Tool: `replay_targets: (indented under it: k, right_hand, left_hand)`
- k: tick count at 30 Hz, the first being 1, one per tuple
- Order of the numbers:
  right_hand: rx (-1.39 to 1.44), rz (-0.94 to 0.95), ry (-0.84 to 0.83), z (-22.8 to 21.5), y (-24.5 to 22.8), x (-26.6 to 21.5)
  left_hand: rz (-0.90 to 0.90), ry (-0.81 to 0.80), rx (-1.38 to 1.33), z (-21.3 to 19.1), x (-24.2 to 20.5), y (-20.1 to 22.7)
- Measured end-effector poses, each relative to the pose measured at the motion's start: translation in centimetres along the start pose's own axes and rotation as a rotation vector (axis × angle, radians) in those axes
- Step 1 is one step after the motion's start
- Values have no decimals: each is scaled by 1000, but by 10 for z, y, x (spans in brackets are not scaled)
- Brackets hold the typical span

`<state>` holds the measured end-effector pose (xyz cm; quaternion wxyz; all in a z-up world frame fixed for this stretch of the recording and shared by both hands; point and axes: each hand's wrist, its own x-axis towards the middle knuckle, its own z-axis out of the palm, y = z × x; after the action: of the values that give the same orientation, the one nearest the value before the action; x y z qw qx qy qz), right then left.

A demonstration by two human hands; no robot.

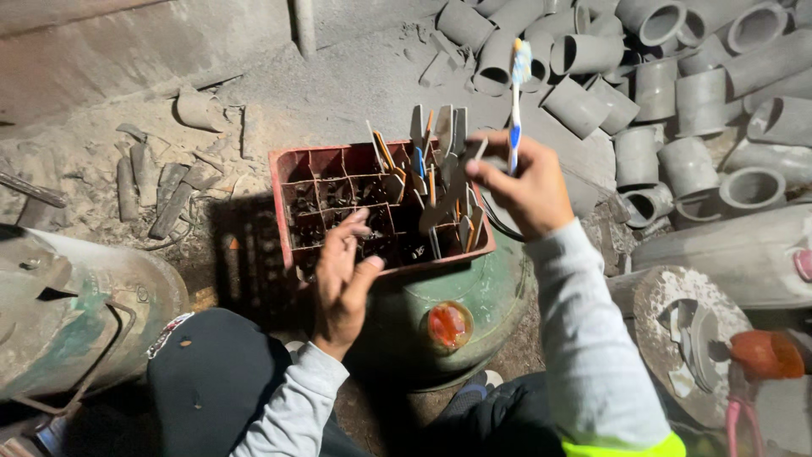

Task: The person sits on the ground and uses a toothbrush to apply a reddish substance from a small container onto curved white plastic pieces. They repeatedly dip the brush, paint the pieces, and place them into a red compartmentalized tray.

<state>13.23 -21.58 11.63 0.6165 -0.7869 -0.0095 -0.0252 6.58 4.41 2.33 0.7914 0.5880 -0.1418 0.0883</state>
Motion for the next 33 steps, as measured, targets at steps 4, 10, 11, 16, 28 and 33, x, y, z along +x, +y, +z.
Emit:
replay_targets:
  k: [4,10,11,16,28,33]
  right_hand:
    - [-115,-143,-103,10,13,74]
    - [-110,108,-209,20,77,128]
    - [-216,102,-218,19,89,132]
    - [-143,184,-419,20,141,147]
    - [-793,-5,-369,38,151,142]
    - [-746,12,-227,42,111,127]
  left_hand:
    - [-308,149,-77,-10,3,-6]
    - [-328,100,-29,-13,4,-12]
    - [-355,101,-26,-14,5,-11]
    - [-386,101,-26,-15,9,-9]
    - [-406,93,-26,-14,7,-15]
    - [-410,75,-19,-14,3,-17]
